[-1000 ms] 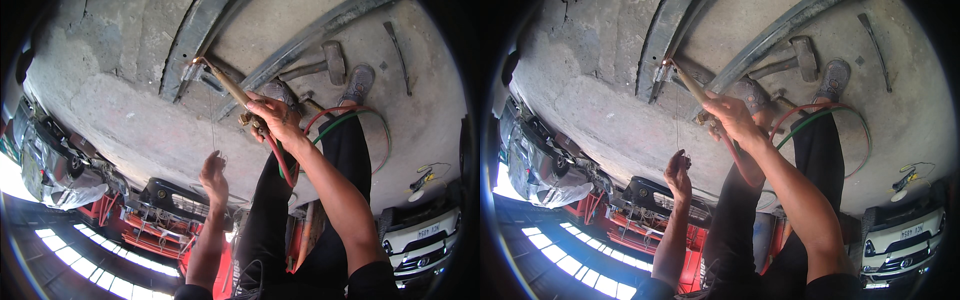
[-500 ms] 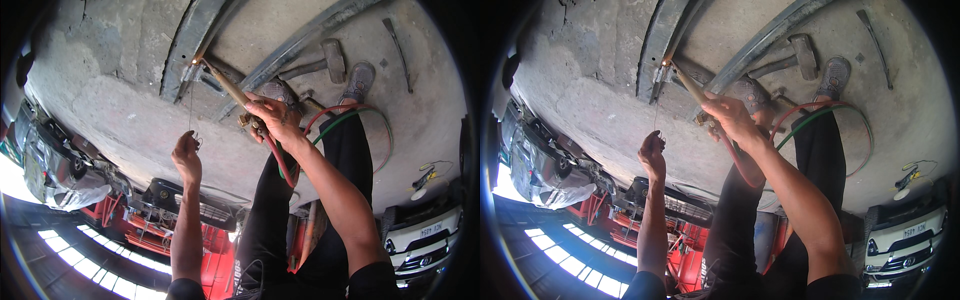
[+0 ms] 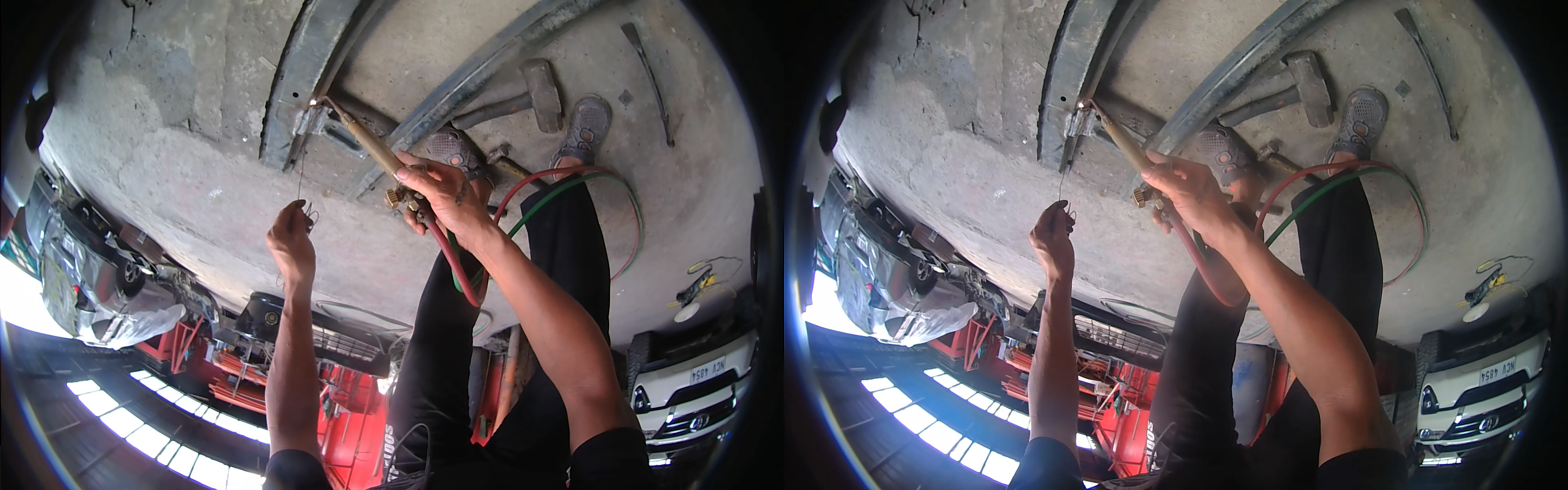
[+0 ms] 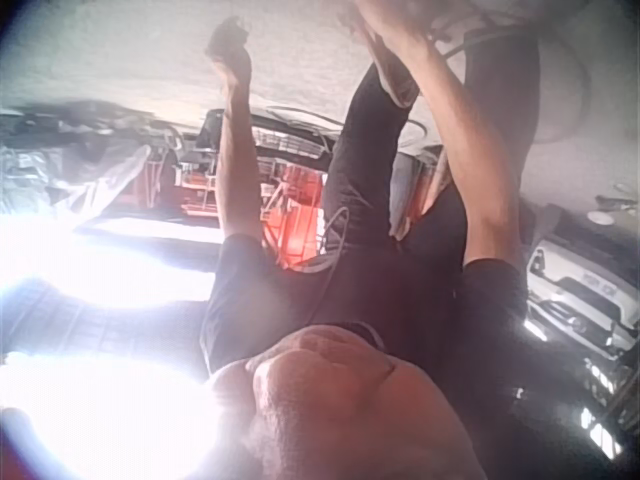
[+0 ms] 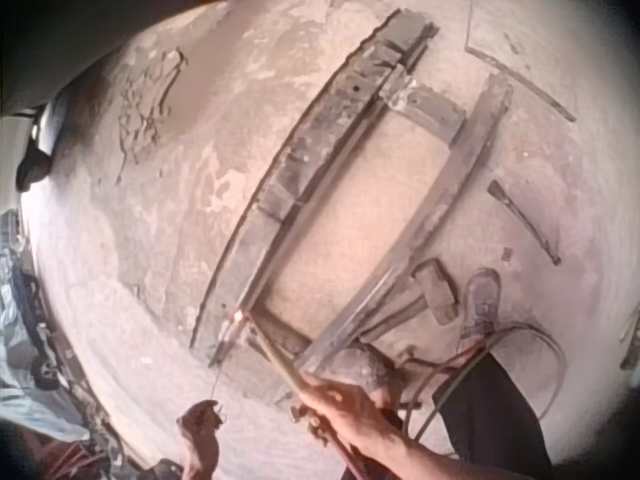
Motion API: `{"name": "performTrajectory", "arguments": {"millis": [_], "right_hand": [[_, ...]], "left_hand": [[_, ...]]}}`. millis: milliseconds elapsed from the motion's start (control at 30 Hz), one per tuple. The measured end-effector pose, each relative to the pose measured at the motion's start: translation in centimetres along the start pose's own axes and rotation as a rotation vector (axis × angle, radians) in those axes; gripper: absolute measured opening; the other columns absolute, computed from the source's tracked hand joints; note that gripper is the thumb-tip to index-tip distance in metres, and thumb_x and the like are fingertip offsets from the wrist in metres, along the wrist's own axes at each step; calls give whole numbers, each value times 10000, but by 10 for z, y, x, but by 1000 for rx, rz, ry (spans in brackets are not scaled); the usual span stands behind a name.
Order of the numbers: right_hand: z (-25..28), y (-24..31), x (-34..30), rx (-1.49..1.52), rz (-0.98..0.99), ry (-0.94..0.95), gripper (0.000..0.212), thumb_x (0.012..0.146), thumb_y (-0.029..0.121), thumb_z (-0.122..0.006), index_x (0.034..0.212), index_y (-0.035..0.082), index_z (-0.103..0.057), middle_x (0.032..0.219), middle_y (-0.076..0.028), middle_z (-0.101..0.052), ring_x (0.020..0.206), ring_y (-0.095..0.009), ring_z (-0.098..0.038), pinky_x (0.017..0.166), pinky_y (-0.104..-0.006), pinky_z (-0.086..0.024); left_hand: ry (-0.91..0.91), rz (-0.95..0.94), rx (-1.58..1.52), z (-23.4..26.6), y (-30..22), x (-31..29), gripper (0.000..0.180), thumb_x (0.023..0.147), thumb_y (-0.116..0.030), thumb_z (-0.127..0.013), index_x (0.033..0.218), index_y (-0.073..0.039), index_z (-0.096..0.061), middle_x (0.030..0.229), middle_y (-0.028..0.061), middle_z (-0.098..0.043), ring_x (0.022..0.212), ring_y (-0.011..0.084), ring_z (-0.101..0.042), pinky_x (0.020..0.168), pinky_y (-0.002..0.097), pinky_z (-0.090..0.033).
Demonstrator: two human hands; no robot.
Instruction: The person uses a welding torch to join sections of a metal frame on the floor, applying heat and filler wire to create welds along the seams. The person repositions the frame and continues welding different joints.
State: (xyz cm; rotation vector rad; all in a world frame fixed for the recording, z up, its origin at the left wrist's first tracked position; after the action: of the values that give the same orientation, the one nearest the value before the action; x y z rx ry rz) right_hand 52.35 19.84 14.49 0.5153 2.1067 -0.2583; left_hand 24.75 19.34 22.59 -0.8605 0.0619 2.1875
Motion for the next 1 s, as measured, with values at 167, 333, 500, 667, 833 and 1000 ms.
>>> {"name": "performTrajectory", "arguments": {"millis": [167, 333, 500, 667, 833, 1000], "right_hand": [[0, 1, 0, 8, -1, 5, 575, 996, 308, -703, 1454, -5, -554, 816, -51, -629, 509, -133, -597, 416, -282, -422], [1, 2, 1, 11, -8, 10, 569, 1002, 302, -691, 1459, -4, -549, 826, -57, -641, 517, -136, -600, 423, -282, -425], [1, 2, 3, 8, -4, 39, 574, 1008, 306, -681, 1472, 0, -538, 838, -74, -662, 527, -137, -605, 433, -284, -434], [2, 1, 3, 4, -7, 15, 561, 1012, 311, -673, 1464, 2, -550, 836, -80, -674, 531, -137, -612, 435, -283, -441], [3, -2, 5, 12, -7, 23, 561, 1015, 308, -667, 1471, 5, -544, 835, -84, -682, 531, -136, -614, 432, -278, -443], [3, -4, 5, 28, -13, 22, 566, 1015, 304, -666, 1474, 1, -537, 839, -92, -688, 531, -135, -614, 431, -277, -442]], "left_hand": [[3, 38, -33, -1, 7, 2, 262, 1029, -118, -563, 1154, 9, -756, 768, 33, -683, 698, 93, -604, 644, 268, -486], [14, 34, -35, -2, 7, 3, 257, 1031, -114, -564, 1151, 11, -754, 766, 26, -678, 691, 86, -594, 638, 265, -480], [3, 38, -48, -3, 11, 6, 250, 1030, -105, -566, 1150, 5, -756, 762, 23, -671, 687, 82, -586, 631, 261, -474], [-1, 49, -70, -2, 9, 6, 246, 1031, -104, -569, 1153, 2, -755, 760, 19, -667, 684, 80, -580, 631, 258, -470], [1, 53, -79, -1, 12, 7, 249, 1032, -106, -570, 1165, -1, -753, 760, 20, -668, 685, 80, -581, 633, 258, -471], [11, 53, -54, -1, 12, 7, 252, 1034, -108, -567, 1169, -1, -752, 761, 23, -670, 690, 82, -583, 636, 259, -472]]}}
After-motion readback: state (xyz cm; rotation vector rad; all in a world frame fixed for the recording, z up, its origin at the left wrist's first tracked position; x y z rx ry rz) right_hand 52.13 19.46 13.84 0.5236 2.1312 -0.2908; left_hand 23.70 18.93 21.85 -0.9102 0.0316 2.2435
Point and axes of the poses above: each hand's wrist, its own x-axis towards the middle knuckle, its own z-axis out of the back of the hand, y = z × x, the point moved 8 cm from there along x, towards the middle knuckle
